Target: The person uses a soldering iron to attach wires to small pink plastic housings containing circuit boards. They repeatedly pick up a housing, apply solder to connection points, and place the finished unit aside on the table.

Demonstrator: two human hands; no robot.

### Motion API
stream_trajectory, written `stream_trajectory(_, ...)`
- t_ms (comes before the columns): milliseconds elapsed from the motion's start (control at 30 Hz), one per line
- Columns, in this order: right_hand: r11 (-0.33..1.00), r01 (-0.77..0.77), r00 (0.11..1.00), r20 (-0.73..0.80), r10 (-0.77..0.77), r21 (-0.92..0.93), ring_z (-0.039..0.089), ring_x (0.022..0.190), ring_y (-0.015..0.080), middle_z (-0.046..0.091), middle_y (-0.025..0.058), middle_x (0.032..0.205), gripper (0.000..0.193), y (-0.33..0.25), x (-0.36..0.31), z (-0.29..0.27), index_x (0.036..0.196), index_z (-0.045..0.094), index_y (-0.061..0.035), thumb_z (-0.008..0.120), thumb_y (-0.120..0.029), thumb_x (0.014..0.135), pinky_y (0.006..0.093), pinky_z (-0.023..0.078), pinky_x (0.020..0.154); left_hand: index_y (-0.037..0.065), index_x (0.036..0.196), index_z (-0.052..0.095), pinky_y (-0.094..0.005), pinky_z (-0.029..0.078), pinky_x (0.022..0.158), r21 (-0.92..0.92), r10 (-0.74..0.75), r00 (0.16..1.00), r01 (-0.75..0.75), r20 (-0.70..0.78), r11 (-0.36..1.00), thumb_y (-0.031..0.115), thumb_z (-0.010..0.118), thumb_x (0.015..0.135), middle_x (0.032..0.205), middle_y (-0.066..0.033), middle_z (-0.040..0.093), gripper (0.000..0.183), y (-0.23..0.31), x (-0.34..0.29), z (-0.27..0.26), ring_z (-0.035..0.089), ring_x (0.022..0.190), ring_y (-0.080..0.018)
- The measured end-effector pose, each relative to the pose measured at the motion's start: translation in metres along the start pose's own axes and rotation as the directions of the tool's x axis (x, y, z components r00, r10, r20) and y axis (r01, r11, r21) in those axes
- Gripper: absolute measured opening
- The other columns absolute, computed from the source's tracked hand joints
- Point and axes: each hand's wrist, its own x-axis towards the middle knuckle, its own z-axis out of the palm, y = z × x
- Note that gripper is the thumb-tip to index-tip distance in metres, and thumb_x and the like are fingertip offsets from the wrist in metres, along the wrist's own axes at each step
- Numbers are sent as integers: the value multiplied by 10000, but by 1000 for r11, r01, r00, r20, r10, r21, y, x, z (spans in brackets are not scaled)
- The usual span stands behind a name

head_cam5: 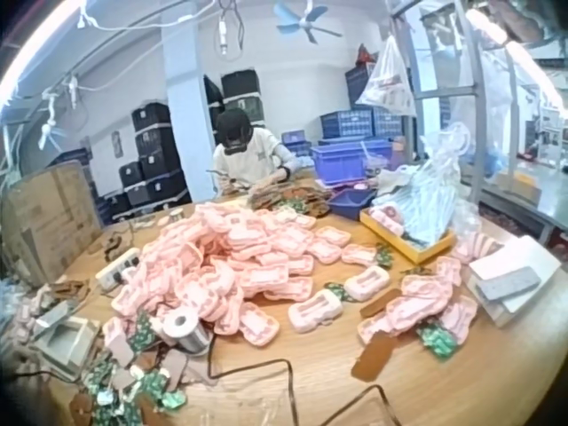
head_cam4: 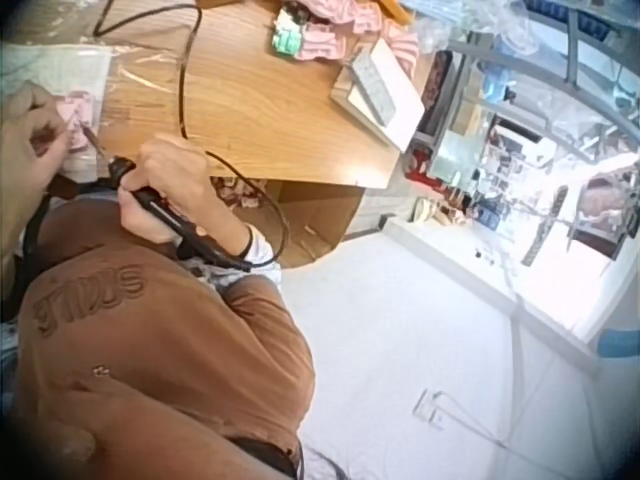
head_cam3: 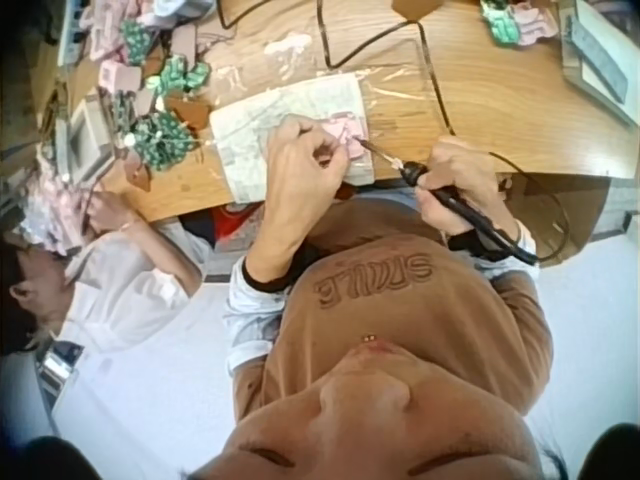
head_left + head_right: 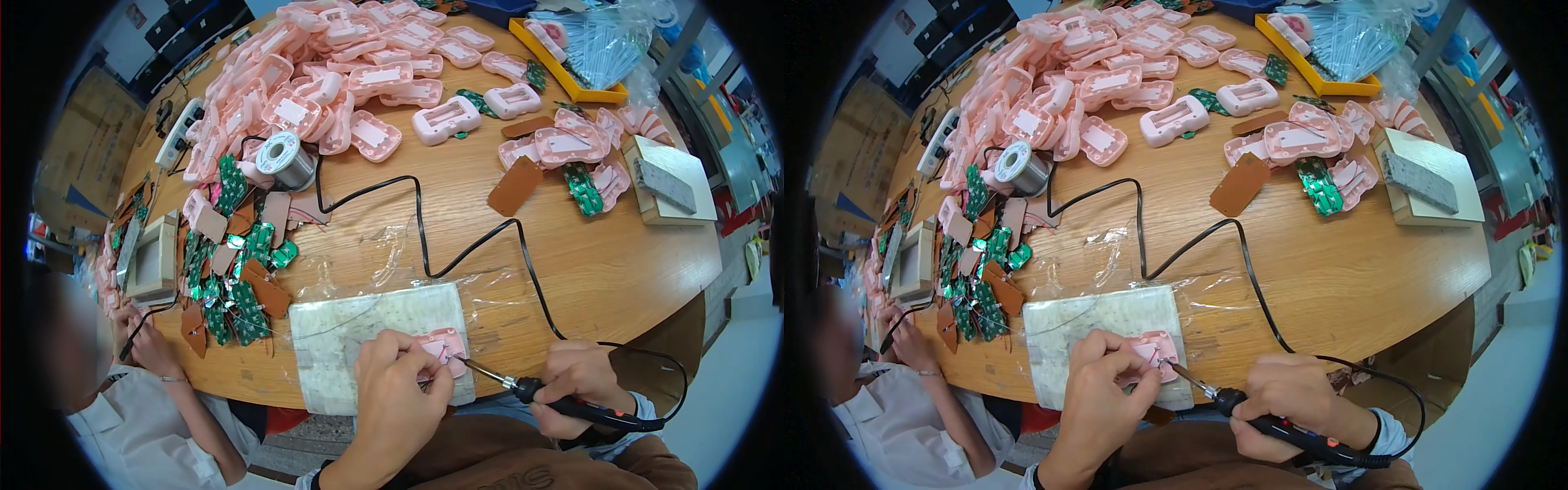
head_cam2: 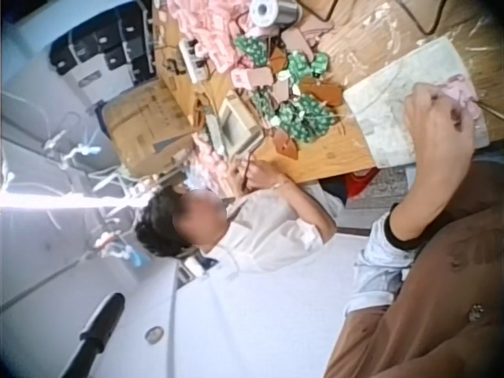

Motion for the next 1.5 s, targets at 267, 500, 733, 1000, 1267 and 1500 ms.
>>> stream_trajectory(267, 1000, -19, 999, -49, 20, 17, 476, 465, 204, 487, 53, 572, 212, 3, -4, 1, 784, 569, -62, 699, 14, 635, 303, 343, 420, 16, 727, 689, -354, 444, 761, 15, -26, 1000, 26, 17, 1000, 81, 734, 709, 868, -81, 554, 82, 2, 1, -2, 519, 879, -267)
stream_trajectory(500, 1000, 12, 977, -215, -6, 26, 462, 465, 184, 516, 52, 597, 201, 8, -15, -3, 820, 567, -54, 708, -25, 680, 296, 327, 440, 13, 767, 679, -370, 433, 783, -7, -11, 1000, 11, 26, 1000, 113, 771, 692, 905, -78, 555, 155, 3, -2, -7, 519, 912, -272)
stream_trajectory(733, 999, -5, 863, -505, 28, 47, 445, 507, 136, 516, 60, 636, 206, 12, -29, 2, 862, 530, -38, 679, 4, 727, 273, 338, 470, 42, 1059, 640, -406, 416, 832, 373, 287, 955, -293, 73, 880, 178, 814, 673, 977, -101, 590, 445, 8, 1, -18, 535, 951, -314)
stream_trajectory(1000, 987, 39, 533, -839, 113, 157, 408, 621, 93, 466, 55, 754, 266, -5, -32, 3, 974, 428, -33, 626, -11, 799, 240, 346, 564, 35, 1138, 605, -405, 427, 903, 40, 372, 922, -370, -104, 928, 251, 813, 693, 1077, -147, 622, 536, 63, 79, -49, 547, 1042, -331)
stream_trajectory(1267, 985, 110, 491, -869, 64, 135, 415, 651, 100, 467, 62, 770, 228, -1, -37, -9, 951, 431, -29, 609, -37, 809, 242, 349, 591, -100, 1395, 343, -355, 481, 916, -261, 102, 985, -64, 136, 963, 276, 749, 814, 1306, -268, 507, 802, 75, 184, 5, 586, 1086, -254)
stream_trajectory(1500, 987, 55, 455, -884, 110, 152, 417, 636, 101, 462, 62, 750, 230, 12, -41, -12, 953, 431, -32, 606, -47, 806, 243, 349, 574, -34, 1364, 401, -371, 519, 795, -463, 91, 954, 54, 286, 885, 233, 745, 799, 1173, -205, 583, 713, 49, 206, 50, 614, 988, -276)
